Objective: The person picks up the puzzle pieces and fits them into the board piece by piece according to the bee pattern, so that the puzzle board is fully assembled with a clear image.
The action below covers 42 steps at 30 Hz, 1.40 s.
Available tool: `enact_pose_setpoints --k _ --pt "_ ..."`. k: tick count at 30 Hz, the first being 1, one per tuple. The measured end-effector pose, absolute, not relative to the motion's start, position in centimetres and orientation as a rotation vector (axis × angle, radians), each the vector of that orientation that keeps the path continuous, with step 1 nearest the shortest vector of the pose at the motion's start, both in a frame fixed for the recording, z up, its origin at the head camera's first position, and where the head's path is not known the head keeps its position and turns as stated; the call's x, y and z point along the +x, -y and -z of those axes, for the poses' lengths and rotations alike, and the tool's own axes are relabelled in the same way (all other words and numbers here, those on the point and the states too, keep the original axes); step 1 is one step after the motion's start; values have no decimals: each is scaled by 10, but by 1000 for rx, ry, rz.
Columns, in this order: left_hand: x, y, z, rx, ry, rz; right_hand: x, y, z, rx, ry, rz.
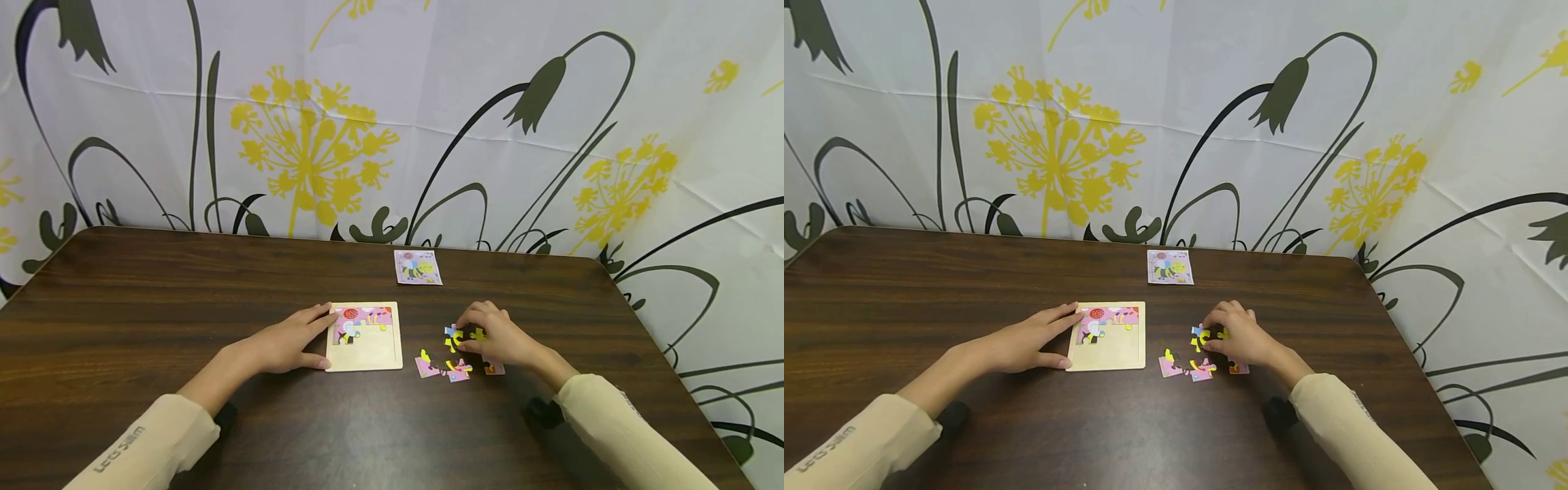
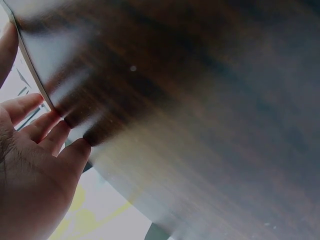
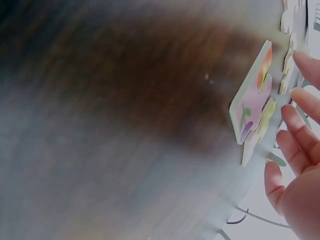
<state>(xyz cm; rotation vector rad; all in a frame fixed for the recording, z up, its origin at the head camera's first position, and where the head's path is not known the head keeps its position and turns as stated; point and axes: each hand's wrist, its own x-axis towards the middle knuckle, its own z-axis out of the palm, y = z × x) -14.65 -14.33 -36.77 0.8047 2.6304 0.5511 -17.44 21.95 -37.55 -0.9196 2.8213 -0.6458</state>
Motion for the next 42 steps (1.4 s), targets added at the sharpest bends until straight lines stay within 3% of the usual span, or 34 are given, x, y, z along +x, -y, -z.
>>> enact_pose_setpoints --k 42 --pt "-145 142 365 808 -2632 -557 -188 -202 363 -950 -2737 714"
